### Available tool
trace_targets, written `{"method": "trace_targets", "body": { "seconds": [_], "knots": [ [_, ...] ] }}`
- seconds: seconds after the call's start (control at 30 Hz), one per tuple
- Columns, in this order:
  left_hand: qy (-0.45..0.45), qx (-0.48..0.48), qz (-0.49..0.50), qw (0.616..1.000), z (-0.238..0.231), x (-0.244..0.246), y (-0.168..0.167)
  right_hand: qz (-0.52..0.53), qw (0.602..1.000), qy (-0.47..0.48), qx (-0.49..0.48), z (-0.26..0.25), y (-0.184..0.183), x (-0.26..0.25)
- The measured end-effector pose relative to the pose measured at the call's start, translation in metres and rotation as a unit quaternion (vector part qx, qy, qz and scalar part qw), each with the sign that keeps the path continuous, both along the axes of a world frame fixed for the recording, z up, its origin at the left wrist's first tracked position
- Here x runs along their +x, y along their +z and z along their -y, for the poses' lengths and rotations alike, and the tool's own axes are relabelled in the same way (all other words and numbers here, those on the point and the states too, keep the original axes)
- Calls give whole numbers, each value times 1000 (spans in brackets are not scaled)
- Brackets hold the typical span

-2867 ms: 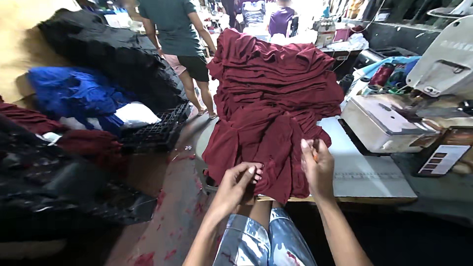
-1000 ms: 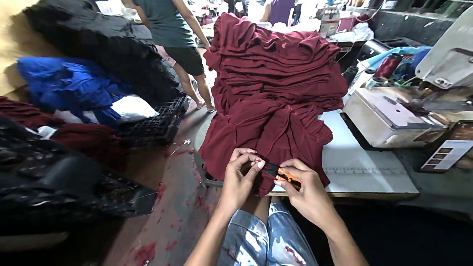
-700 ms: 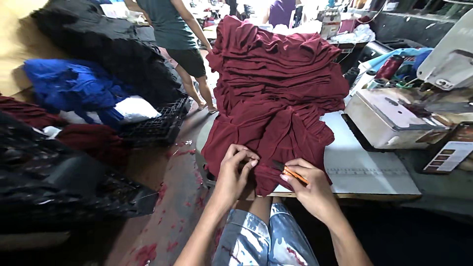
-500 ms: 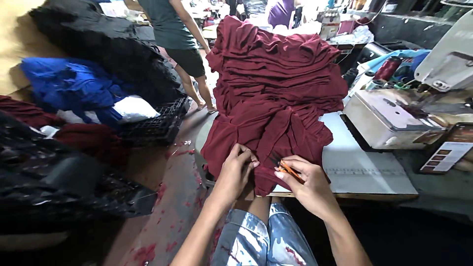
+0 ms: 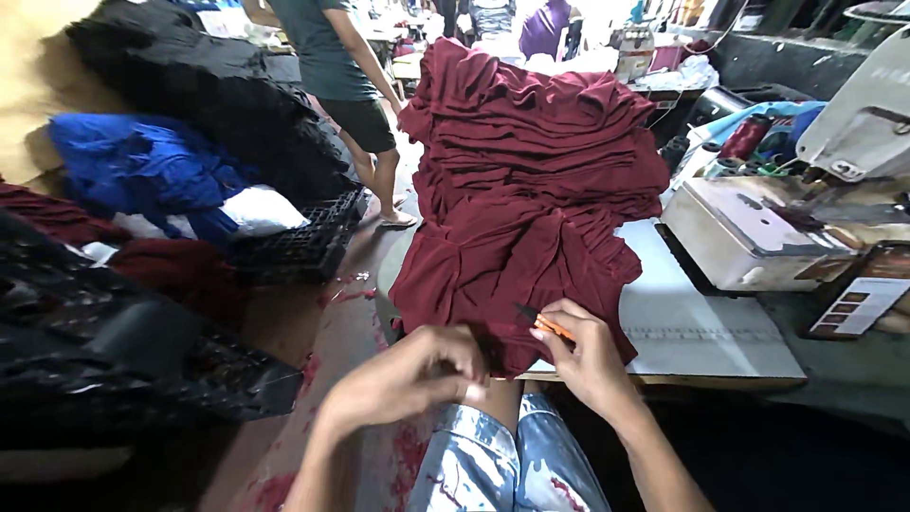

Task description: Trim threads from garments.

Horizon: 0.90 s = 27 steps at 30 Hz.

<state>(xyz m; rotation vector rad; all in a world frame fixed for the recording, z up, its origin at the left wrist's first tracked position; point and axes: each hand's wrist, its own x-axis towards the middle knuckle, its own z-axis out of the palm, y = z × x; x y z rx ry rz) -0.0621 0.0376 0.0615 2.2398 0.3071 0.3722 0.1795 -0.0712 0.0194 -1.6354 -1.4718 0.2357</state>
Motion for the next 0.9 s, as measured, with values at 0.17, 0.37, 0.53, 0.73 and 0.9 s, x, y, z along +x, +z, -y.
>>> {"method": "trace_targets", "body": {
  "seconds": [0.17, 0.37, 0.53, 0.73, 0.9],
  "knots": [
    [174, 140, 29, 974, 16, 15, -2, -67, 997, -28, 23, 10, 8, -12],
    [243, 218, 84, 942, 9, 57, -46, 28, 999, -34, -8, 7, -23, -6],
    [225, 212, 93, 946, 7, 51, -46, -113, 993, 33, -30, 13, 6, 18],
    [237, 132, 98, 958, -5, 48, -29, -106, 994, -14, -10, -5, 14, 33],
    [350, 194, 85, 913, 4, 72, -32, -77, 993, -68, -63, -16, 7, 26]
  ]
}}
